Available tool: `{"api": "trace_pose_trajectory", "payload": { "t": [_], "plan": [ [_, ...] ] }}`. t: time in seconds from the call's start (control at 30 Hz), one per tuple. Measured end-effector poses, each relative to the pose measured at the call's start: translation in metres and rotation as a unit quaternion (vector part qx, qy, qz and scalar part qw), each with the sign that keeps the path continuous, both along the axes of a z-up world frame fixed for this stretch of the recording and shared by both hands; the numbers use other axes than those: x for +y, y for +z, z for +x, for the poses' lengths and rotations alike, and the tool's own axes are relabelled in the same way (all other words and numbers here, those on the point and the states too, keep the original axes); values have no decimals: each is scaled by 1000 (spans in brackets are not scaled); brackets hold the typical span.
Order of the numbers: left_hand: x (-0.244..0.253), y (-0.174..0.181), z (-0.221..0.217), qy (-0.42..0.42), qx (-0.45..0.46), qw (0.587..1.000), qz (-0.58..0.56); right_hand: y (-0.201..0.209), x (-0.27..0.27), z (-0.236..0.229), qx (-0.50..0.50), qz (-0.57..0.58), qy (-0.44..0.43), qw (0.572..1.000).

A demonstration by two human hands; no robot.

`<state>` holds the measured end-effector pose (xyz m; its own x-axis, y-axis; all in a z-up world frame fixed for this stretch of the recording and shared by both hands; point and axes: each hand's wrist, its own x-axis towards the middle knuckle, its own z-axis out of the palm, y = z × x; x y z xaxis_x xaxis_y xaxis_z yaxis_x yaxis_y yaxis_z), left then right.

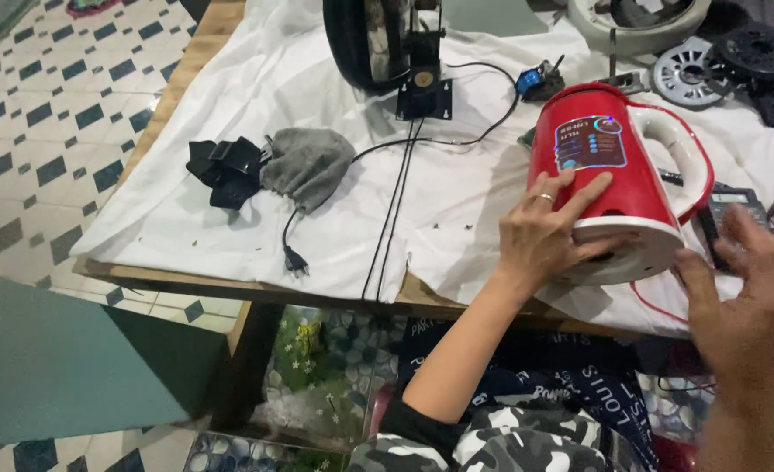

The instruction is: Repairing an electric kettle by aligning the base plate and fastening it with screws using a screwdriver.

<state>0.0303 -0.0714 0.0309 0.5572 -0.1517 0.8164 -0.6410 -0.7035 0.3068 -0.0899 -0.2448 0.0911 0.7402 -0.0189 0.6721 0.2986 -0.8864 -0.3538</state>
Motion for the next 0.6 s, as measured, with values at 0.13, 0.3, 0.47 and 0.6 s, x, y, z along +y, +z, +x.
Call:
{"api": "trace_pose_trajectory", "payload": {
  "t": [0.13,0.3,0.47,0.6],
  "plan": [
    [-6,-17,4,21,26,999,-13,63,73,40,48,-66,248,965],
    [-12,-21,11,48,143,987,63,-18,200,135,72,-313,221,921],
    [3,-18,15,-9,33,999,12,-151,240,207,106,-406,216,882],
    [9,-7,9,-13,81,997,5,-189,246,221,134,-350,216,901]
  ]
}}
